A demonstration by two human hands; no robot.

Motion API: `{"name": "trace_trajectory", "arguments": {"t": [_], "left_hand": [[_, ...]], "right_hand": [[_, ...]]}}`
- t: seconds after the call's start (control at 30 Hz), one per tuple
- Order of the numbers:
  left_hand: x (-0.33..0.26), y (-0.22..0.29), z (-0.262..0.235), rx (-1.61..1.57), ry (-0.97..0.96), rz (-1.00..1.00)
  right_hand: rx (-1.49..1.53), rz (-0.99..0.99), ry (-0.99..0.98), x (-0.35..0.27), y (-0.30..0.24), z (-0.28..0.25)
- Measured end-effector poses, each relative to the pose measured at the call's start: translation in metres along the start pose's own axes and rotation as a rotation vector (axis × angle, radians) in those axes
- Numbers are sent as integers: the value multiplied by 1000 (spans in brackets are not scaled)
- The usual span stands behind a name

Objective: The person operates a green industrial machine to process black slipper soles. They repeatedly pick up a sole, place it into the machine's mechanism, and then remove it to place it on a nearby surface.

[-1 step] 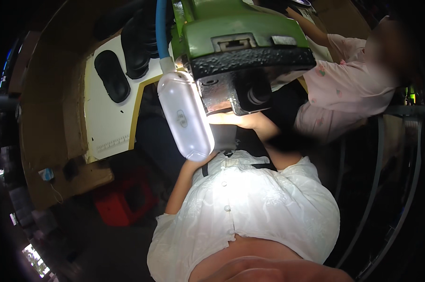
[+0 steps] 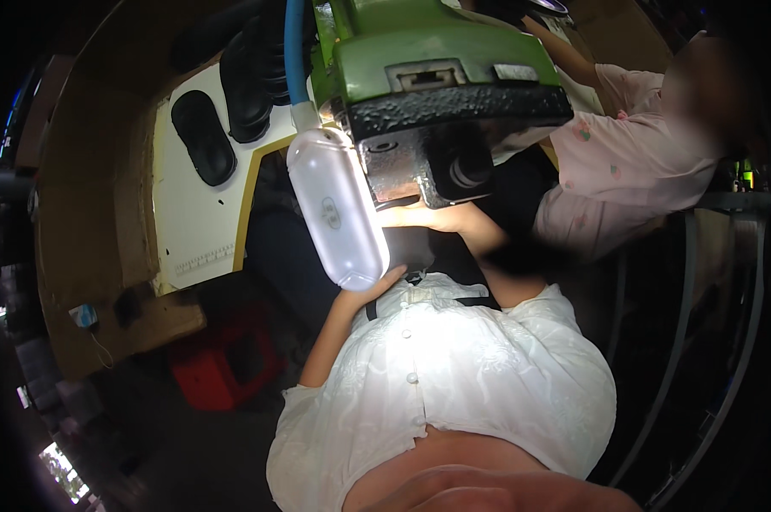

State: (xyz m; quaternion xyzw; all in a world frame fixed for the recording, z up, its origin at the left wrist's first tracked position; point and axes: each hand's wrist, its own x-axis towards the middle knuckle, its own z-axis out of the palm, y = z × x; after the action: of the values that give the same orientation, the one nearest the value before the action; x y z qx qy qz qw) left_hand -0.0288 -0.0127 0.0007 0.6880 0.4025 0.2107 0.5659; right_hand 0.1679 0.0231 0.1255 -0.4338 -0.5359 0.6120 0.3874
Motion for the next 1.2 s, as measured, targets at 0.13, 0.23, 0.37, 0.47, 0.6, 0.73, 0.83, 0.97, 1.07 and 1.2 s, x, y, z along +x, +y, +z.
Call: {"name": "trace_trajectory", "arguments": {"t": [0.13,0.23,0.37,0.47,0.6,0.73,0.83,0.97,1.07,1.2], "left_hand": [[23,74,6,-282,360,322],[30,89,-2,-92,272,258],[55,94,-1,-127,63,62],[52,94,9,-327,144,153],[34,76,9,-240,197,55],[31,94,5,-296,221,92],[31,70,4,-166,292,94],[20,48,-7,-313,247,117],[7,61,-20,-645,229,83],[-11,42,-45,-651,184,44]], "right_hand": [[100,-88,96,-5,36,9],[233,-190,-44,-26,49,-10],[-154,46,-99,-54,99,-9],[-24,198,-129,-85,142,-23],[144,190,94,-135,173,-111],[758,-112,706,-126,124,-120],[976,-168,866,-78,99,-118],[1199,-191,705,-43,79,-107],[1068,-327,631,-29,46,-82],[943,-398,647,-36,39,-44]]}}
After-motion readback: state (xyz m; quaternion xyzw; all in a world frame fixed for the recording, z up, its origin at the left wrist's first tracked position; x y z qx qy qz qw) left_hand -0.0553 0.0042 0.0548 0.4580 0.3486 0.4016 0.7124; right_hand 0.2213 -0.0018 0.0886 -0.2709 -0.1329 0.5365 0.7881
